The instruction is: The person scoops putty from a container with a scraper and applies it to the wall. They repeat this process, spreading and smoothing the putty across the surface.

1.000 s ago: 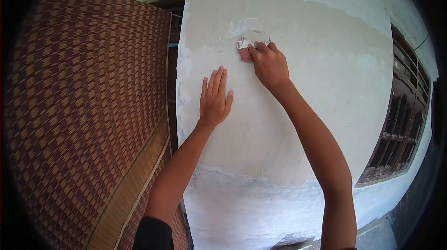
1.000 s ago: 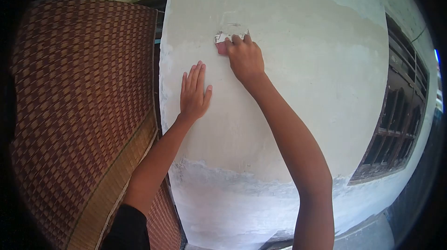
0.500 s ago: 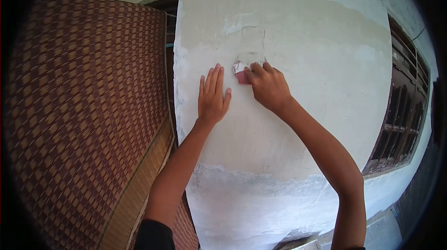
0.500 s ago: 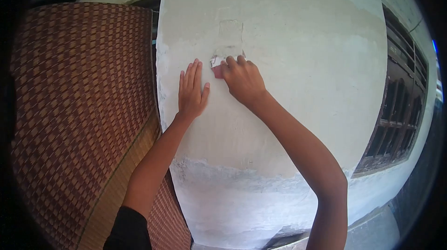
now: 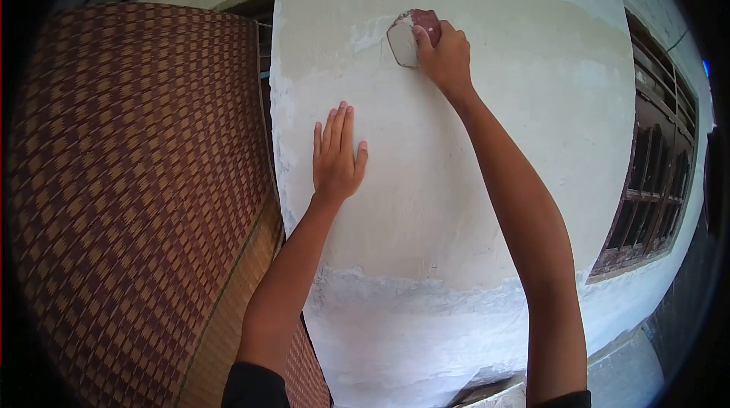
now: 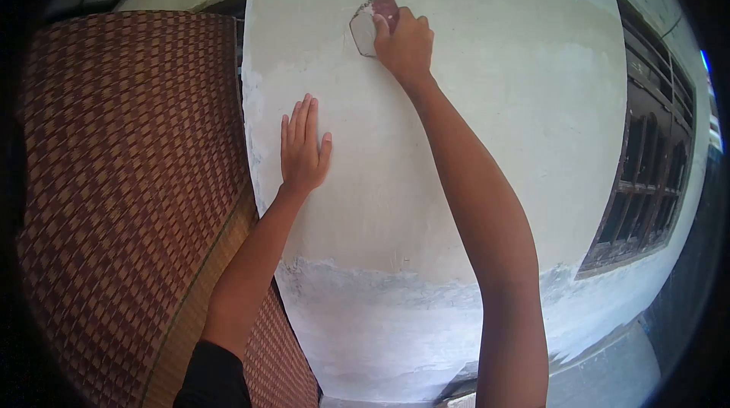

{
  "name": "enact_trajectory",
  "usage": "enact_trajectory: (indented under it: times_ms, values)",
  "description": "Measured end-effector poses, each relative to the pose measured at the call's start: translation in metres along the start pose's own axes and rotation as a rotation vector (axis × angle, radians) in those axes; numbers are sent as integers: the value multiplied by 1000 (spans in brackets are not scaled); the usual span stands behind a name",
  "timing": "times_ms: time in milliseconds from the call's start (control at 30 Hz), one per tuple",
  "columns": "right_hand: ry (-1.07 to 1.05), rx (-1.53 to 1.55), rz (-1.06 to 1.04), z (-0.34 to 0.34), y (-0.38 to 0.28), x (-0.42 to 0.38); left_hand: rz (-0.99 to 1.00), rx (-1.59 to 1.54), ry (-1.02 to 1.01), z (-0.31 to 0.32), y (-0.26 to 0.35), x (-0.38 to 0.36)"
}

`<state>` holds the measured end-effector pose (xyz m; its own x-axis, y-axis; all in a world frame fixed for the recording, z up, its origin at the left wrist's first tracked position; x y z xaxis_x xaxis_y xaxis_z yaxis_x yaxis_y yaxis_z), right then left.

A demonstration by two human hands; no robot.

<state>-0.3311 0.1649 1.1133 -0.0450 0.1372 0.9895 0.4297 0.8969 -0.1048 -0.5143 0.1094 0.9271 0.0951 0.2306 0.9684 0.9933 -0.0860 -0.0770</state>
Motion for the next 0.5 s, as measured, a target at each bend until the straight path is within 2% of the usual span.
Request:
enact_trajectory:
  times_ms: [33,167,233,267,333,400,467,500]
  values:
    - [74,-86,-4,-2,7,-1,2,-2,-3,0,-1,0]
    - [263,-75,164,-34,55,-4,-10,10,-16,-1,-2,-1]
    - [358,-48,218,-59,55,-12,-14,16,-20,0,-2,-1]
    - [357,-51,221,-59,50,-13,-17,30,-11,0,-1,-1]
    - [362,188,101,-51,30,-11,-23,42,4,1,0,-1]
    - [256,0,-105,-18,4,-10,-24,41,-1,1,0,-1]
    - [105,22,-118,2,-18,-17,-17,42,-2,0,1,-2]
    - [68,-60,-64,9,-16,-19,-10,46,-2,0,0,-1]
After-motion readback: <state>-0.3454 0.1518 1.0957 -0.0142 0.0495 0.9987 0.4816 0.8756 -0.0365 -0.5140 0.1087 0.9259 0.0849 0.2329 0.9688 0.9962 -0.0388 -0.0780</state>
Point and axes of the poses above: each hand's wrist, its own x-axis towards the middle knuckle, its own z-axis out of the palm, y = z × x, the point moved 4 cm from there along x, towards the middle knuckle, and after that the axes turned 9 degrees about -y, right-handed, at the moved point
